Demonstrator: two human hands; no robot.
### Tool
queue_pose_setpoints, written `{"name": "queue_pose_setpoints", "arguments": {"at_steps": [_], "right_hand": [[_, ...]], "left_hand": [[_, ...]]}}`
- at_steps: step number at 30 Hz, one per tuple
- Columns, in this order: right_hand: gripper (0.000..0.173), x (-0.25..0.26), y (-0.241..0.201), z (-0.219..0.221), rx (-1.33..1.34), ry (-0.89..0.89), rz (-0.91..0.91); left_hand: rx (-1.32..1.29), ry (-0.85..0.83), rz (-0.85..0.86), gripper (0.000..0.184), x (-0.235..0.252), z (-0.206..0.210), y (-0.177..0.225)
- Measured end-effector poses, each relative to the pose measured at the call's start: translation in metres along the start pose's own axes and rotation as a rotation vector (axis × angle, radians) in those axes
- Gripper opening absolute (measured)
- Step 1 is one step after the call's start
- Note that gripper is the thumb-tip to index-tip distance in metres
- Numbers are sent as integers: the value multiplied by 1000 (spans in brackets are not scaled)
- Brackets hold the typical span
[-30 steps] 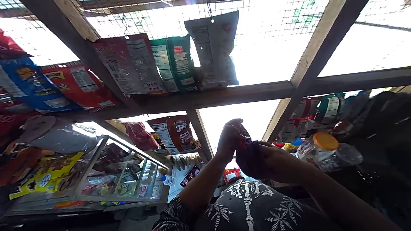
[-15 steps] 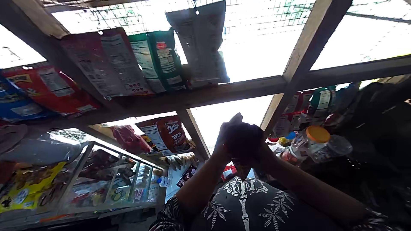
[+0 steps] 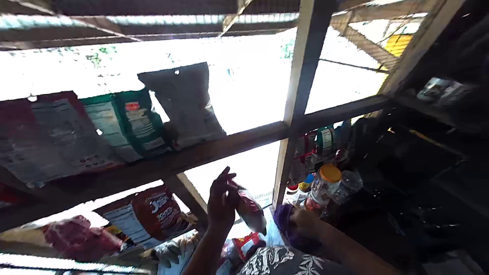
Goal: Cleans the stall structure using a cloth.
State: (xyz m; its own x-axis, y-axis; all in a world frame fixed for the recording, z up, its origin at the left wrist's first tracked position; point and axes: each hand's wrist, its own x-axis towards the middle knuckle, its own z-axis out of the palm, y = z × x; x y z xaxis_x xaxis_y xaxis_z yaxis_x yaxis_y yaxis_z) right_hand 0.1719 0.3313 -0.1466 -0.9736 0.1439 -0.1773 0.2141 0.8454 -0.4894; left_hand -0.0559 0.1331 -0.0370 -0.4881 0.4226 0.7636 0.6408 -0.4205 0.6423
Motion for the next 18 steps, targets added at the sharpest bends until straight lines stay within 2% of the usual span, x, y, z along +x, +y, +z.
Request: {"name": "queue_pose_setpoints", "arguments": {"at_steps": [3, 5, 7, 10, 14, 18], "right_hand": [[37, -16, 25, -10, 85, -47, 198], [45, -27, 30, -20, 174, -32, 338], [48, -34, 34, -30, 309, 53, 389], [47, -38, 39, -42, 444, 203, 357], [37, -36, 37, -60, 431, 445, 136], [33, -14, 6, -90, 567, 491, 63]], "left_hand": [[254, -71, 147, 21, -7, 7, -9], [305, -139, 184, 20, -18, 15, -16], [308, -203, 176, 22, -27, 22, -23], [290, -270, 138, 23, -32, 36, -30], [203, -396, 118, 22, -26, 60, -31], [50, -547, -6, 21, -18, 97, -24]]}}
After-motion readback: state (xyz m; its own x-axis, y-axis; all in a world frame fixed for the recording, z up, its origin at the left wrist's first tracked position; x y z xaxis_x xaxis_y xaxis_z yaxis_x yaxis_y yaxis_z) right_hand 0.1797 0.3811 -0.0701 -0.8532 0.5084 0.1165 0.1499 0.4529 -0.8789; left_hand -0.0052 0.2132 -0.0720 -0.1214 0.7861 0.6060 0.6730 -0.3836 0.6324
